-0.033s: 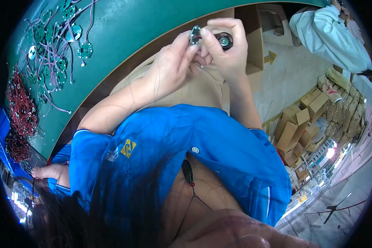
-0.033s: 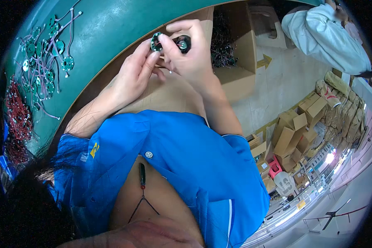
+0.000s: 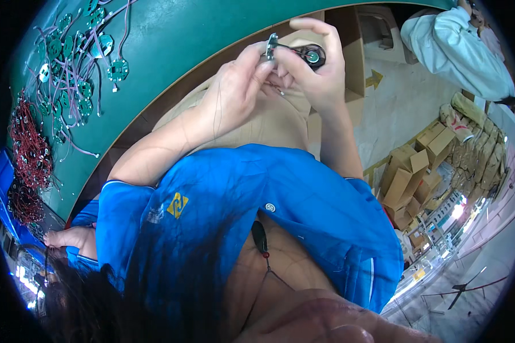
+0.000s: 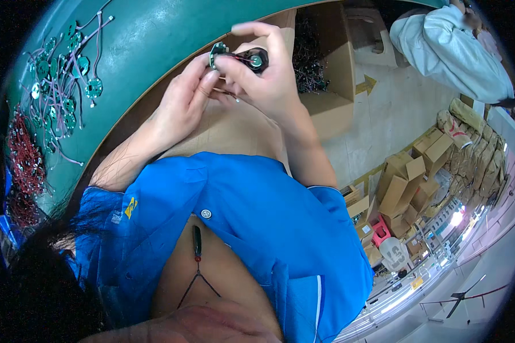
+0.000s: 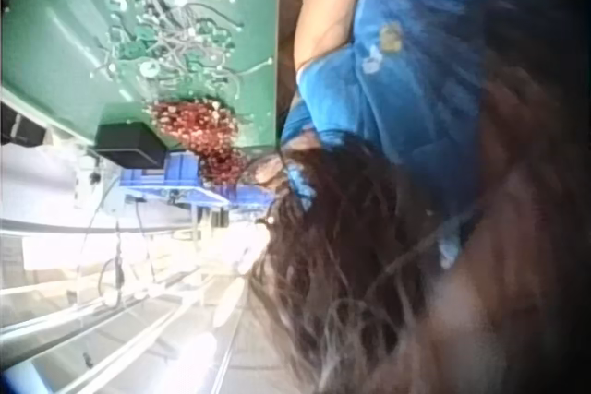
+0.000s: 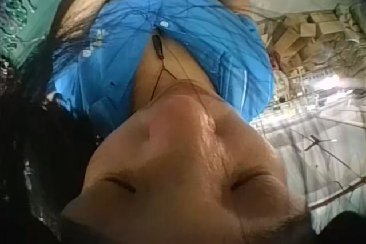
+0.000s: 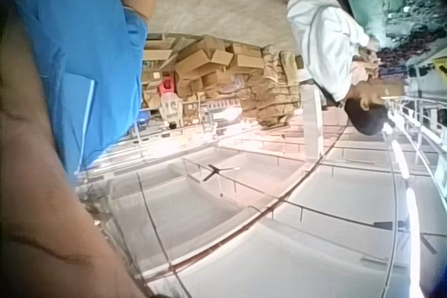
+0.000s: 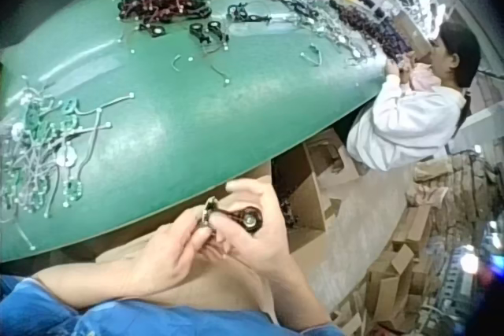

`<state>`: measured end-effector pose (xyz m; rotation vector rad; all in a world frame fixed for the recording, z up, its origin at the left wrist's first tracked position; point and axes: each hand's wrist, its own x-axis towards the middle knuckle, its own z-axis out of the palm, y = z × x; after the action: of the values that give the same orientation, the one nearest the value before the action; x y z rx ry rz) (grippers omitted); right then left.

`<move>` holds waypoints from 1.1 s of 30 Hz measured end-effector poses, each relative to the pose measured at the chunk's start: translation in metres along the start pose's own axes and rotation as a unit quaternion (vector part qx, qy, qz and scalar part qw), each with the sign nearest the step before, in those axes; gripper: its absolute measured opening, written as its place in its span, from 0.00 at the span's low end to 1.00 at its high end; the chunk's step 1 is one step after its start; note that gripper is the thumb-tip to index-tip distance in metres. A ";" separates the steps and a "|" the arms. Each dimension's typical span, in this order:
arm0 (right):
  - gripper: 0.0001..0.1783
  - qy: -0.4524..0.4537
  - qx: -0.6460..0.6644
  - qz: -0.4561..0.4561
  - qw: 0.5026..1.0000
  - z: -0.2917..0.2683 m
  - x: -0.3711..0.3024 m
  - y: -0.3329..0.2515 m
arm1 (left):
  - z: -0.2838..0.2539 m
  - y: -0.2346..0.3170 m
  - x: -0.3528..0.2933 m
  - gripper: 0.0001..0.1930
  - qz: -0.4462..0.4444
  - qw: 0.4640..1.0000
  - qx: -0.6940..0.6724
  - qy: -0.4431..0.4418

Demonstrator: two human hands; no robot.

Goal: Assembling small electronic cooling fans and circuit boards at a manual assembly station.

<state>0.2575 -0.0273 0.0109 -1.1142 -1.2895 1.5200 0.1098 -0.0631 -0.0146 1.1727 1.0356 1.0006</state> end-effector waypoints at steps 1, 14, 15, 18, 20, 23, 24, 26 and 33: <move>0.15 0.000 0.000 0.000 1.000 -0.001 -0.001 0.000 | -0.001 0.000 0.001 0.08 0.000 1.000 0.000 0.000; 0.10 -0.028 0.104 0.153 0.982 -0.010 -0.017 0.018 | -0.019 0.007 0.008 0.09 0.065 0.971 0.192 -0.128; 0.09 -0.013 0.110 0.137 0.984 -0.010 -0.018 0.019 | -0.021 0.008 0.010 0.10 0.066 0.968 0.194 -0.145; 0.07 -0.041 0.066 0.134 0.988 -0.015 -0.018 0.015 | -0.030 0.009 0.014 0.09 -0.049 0.979 0.040 -0.194; 0.06 -0.066 0.020 0.129 0.989 -0.021 -0.018 0.011 | -0.035 0.008 0.017 0.08 -0.160 0.951 -0.118 -0.236; 0.05 -0.144 -0.013 0.130 0.981 -0.031 -0.016 0.006 | -0.042 0.007 0.018 0.07 -0.197 0.933 -0.159 -0.254; 0.05 -0.181 -0.031 0.130 0.974 -0.035 -0.015 0.005 | -0.044 0.007 0.018 0.07 -0.214 0.923 -0.180 -0.263; 0.05 -0.217 -0.048 0.130 0.966 -0.039 -0.015 0.005 | -0.045 0.005 0.020 0.06 -0.232 0.912 -0.201 -0.273; 0.05 -0.108 -0.204 0.086 0.969 -0.064 -0.028 0.017 | -0.044 0.001 0.018 0.07 -0.217 0.946 -0.182 -0.157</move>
<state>0.3253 -0.0403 -0.0076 -1.3760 -1.7508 1.5753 0.0710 -0.0355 -0.0190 0.7242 0.7653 0.5965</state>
